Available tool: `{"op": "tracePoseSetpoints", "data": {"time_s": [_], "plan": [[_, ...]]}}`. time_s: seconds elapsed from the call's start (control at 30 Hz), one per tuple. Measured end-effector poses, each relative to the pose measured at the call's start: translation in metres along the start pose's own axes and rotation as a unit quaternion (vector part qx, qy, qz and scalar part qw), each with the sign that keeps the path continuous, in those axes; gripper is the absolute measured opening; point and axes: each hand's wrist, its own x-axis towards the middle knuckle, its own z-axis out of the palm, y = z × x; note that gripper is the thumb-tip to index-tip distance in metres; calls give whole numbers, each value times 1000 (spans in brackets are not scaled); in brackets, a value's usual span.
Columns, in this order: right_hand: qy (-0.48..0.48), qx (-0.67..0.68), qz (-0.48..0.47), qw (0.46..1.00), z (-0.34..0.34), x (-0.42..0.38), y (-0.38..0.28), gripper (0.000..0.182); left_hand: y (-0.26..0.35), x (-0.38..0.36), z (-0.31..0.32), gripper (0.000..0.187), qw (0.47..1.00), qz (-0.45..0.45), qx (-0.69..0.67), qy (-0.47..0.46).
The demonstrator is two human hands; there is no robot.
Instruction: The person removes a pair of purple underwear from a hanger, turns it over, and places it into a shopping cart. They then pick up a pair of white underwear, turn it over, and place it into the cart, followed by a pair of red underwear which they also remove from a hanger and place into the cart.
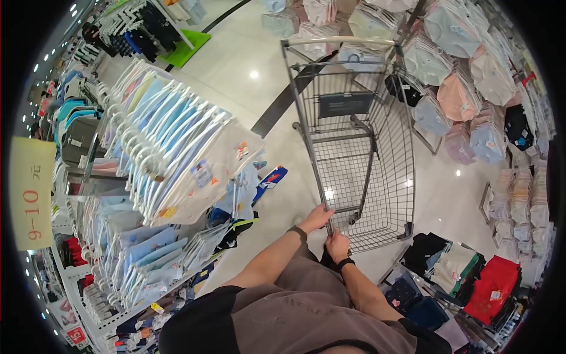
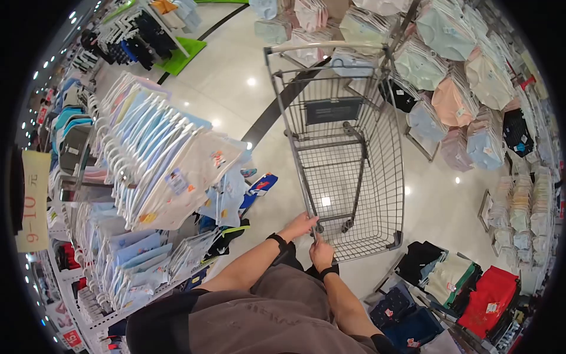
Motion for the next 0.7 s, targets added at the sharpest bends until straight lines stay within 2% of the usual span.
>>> {"op": "tracePoseSetpoints", "data": {"time_s": [0.07,0.1,0.27,0.33,0.47,0.57,0.7], "plan": [[-19,-9,-12,1000,-10,13,12,30,1,18,7,46,993,53,95,36],[-30,-13,-28,999,-15,22,14,34,23,7,11,38,993,30,93,65],[-63,-43,-62,995,-51,63,44,41,43,39,34,40,980,45,131,139],[-68,-34,-95,993,-64,80,62,40,52,52,46,39,986,10,97,136],[-56,-43,-142,987,-86,118,96,34,80,63,69,39,985,41,39,165],[-57,-43,-173,982,-107,146,110,28,79,97,83,54,981,42,-75,175],[-62,-42,-198,977,-120,172,113,26,111,88,89,57,971,9,-34,236]]}}
